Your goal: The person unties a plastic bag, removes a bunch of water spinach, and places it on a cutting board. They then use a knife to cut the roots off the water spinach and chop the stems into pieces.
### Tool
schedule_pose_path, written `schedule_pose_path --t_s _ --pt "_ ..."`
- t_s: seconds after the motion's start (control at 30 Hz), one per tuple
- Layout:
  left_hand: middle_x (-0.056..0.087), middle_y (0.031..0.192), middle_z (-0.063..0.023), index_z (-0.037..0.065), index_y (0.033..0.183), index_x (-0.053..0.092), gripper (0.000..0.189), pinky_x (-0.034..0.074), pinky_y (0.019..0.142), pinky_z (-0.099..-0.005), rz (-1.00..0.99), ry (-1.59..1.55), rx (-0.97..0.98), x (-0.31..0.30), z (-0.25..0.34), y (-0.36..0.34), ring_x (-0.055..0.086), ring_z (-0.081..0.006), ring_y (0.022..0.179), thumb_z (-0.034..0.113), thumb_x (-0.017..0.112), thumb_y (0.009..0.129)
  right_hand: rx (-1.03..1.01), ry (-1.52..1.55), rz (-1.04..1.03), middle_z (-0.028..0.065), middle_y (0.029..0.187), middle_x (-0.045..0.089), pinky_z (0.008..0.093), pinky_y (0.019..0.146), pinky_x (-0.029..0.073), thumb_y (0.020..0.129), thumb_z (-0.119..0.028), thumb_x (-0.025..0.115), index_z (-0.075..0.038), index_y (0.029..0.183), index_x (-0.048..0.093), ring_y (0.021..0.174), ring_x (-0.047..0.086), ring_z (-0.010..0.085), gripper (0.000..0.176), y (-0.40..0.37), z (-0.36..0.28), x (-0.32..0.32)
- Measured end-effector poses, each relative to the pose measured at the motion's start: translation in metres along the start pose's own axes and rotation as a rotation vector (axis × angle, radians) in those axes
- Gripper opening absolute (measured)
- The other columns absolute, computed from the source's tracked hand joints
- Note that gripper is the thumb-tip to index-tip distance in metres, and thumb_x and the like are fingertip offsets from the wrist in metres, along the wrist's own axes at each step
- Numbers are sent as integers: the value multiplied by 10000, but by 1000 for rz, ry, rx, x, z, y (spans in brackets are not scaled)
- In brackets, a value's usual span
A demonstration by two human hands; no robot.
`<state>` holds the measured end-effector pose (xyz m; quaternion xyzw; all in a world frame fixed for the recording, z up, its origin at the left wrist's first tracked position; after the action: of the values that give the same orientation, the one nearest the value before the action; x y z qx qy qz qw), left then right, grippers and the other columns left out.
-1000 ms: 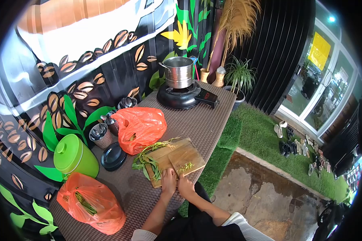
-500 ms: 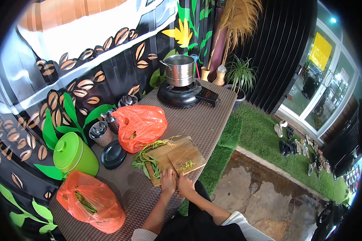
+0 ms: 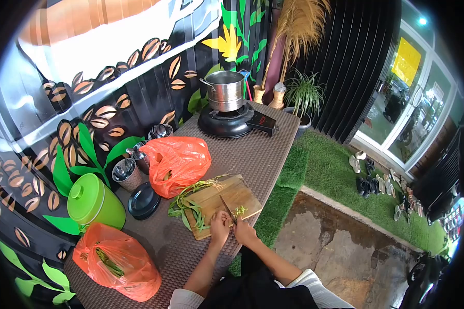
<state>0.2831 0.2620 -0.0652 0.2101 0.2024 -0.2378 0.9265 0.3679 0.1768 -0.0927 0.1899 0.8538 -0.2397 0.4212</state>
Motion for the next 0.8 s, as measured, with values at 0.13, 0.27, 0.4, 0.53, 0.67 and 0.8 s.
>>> schedule_pose_path --t_s 0.13,0.27,0.4,0.53,0.67,0.8 --pt "580 849 -136 2 870 590 148 510 643 -336 99 -140 -86 -6 -13 -1 629 -248 741 -39 670 752 -15 -12 61 294 876 632 543 732 509 912 -256 505 7 1127 404 831 630 465 354 -9 -8 -1" --pt "577 849 -145 0 879 590 142 509 661 -345 108 -64 -23 -9 -7 -2 626 -263 755 -31 664 762 21 -17 33 298 912 626 538 733 514 920 -247 493 7 1125 404 833 630 469 339 -8 -6 3" --pt "578 839 -140 6 852 596 100 509 667 -351 108 -9 23 -11 0 -5 624 -267 754 -17 656 775 -16 -28 8 304 949 617 542 753 507 926 -253 485 11 1142 385 856 625 473 355 14 -5 6" --pt "587 833 -133 3 860 611 92 516 661 -336 85 -28 -28 -13 -2 -6 632 -259 739 -5 654 780 -64 24 -3 308 967 612 544 763 502 930 -259 483 8 1154 374 872 623 470 366 17 -7 2" --pt "611 833 -125 -9 842 627 93 519 649 -314 116 -106 -70 -10 -15 -6 644 -230 716 -11 671 760 30 -23 13 296 934 629 536 761 507 932 -254 477 8 1150 375 868 633 457 356 -9 -11 4" --pt "650 832 -119 -3 780 643 82 522 653 -298 157 -175 -154 -10 -31 -5 650 -199 700 -26 698 724 54 -39 -15 290 912 639 528 763 514 935 -267 478 -5 1147 383 859 638 455 350 1 -10 10"
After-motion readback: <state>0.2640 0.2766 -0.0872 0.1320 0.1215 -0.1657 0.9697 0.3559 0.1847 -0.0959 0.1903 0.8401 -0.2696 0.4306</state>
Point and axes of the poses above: each hand's wrist, its own y-axis towards the middle knuckle, its own x-axis out of the palm, z = x × y, the point moved 10 cm from there along y, towards the middle knuckle
